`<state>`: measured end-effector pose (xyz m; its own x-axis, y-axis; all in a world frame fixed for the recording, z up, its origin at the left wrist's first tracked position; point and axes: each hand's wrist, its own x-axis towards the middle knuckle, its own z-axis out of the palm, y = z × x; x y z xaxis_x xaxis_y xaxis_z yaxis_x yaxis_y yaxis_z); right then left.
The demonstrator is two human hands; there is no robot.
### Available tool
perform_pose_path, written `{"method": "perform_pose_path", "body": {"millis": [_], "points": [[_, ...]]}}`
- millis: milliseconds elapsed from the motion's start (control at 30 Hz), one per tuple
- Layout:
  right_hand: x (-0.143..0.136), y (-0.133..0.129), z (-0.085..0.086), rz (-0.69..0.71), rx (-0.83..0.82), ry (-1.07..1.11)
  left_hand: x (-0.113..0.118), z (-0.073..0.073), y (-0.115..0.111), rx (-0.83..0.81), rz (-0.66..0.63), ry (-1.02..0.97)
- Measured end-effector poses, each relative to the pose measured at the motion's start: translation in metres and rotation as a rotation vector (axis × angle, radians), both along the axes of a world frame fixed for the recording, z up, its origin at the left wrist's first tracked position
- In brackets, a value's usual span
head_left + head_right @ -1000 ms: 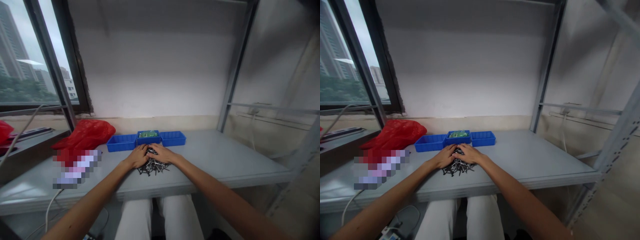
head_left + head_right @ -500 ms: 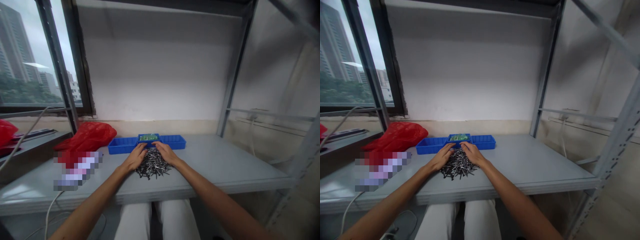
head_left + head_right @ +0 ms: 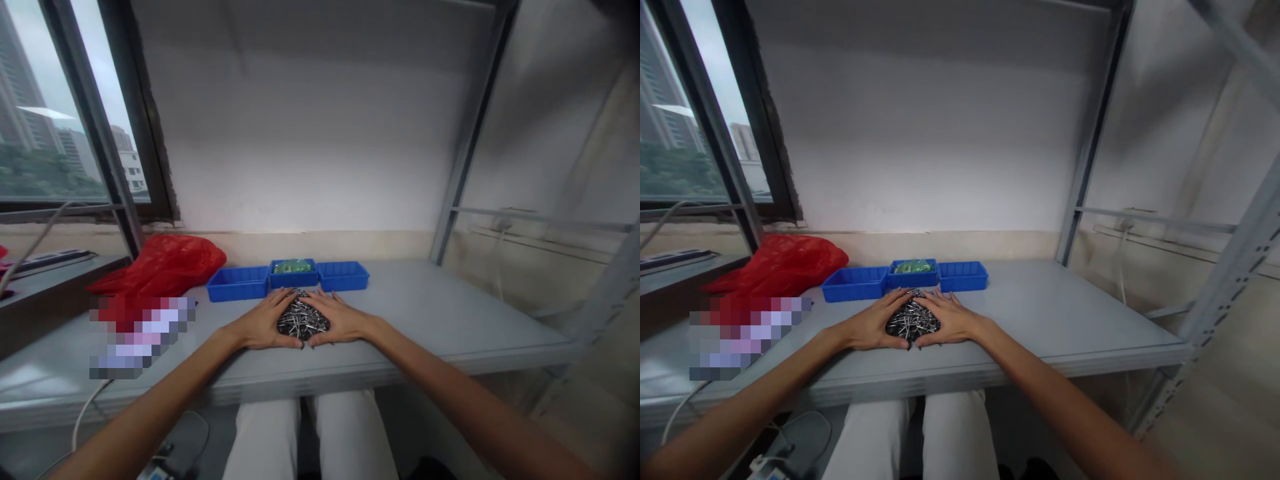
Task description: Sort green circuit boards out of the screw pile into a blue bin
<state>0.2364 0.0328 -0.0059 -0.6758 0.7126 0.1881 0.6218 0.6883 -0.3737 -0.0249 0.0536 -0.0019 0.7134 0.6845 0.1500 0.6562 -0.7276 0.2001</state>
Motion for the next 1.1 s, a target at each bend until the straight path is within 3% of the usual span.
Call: {"method": "perform_pose_path", "body": {"millis": [300, 467, 567, 700, 833, 967, 1100], "points": [[-0.006, 0.015, 0.0, -0.002, -0.002, -0.03, 0.011, 0.004, -0.003, 0.026, 0.009, -0.015], [-0.006, 0.013, 0.002, 0.027, 0.135, 0.104, 0.008, 0.003, -0.005, 0.102, -0.03, -0.085], [-0.009, 0.021, 0.009, -0.051, 0.295, 0.292, 0.009, 0.005, -0.011, 0.135, -0.044, -0.106], [-0.016, 0.058, 0.027, -0.313, 0.458, 0.366, 0.017, 0.009, -0.025, 0.183, -0.122, -0.11], [-0.026, 0.109, 0.05, -0.496, 0.317, 0.015, 0.023, 0.011, -0.032, 0.17, -0.165, -0.109], [-0.04, 0.152, 0.063, -0.53, 0.198, -0.092, 0.024, 0.008, -0.033, 0.149, -0.126, -0.12], [-0.05, 0.18, 0.063, -0.516, 0.084, -0.203, 0.023, 0.003, -0.032, 0.141, -0.129, -0.152]]}}
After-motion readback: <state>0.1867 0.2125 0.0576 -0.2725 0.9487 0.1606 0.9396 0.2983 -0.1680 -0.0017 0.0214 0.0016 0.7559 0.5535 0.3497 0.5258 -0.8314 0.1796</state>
